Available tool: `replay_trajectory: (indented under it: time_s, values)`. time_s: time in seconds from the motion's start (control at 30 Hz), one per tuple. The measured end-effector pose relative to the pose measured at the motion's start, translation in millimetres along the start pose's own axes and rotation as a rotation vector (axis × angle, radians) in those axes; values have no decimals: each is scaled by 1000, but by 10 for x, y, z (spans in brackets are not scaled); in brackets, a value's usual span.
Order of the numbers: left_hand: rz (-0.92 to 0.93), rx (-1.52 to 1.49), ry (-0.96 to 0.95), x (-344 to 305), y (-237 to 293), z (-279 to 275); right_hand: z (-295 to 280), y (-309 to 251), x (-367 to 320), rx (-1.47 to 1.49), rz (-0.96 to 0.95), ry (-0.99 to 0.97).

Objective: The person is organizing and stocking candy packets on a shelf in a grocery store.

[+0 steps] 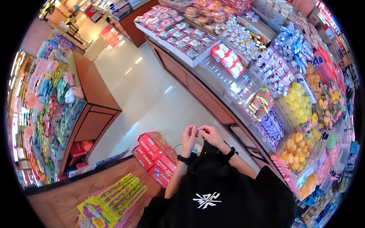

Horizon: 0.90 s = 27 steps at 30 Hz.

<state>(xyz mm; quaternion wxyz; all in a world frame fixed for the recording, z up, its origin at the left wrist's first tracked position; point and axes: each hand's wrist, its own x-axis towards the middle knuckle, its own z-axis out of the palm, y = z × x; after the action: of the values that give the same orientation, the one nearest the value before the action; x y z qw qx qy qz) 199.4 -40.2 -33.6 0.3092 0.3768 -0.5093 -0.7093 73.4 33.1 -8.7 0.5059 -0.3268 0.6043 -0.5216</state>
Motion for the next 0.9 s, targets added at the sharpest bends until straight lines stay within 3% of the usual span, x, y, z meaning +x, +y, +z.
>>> replay_trajectory:
  time_s: [0.1, 0.27, 0.57, 0.9]
  values:
    - [-36, -14, -27, 192, 1, 113, -84, -79, 129, 66, 46, 17]
    - [-43, 3, -48, 560, 224, 270, -366, -189, 522, -30, -30, 20]
    - [16, -22, -65, 1314, 610, 781, -961, -867, 1100, 82, -147, 19]
    - [10, 97, -172, 1889, 885, 1363, -1531, -933, 1527, 198, -178, 95]
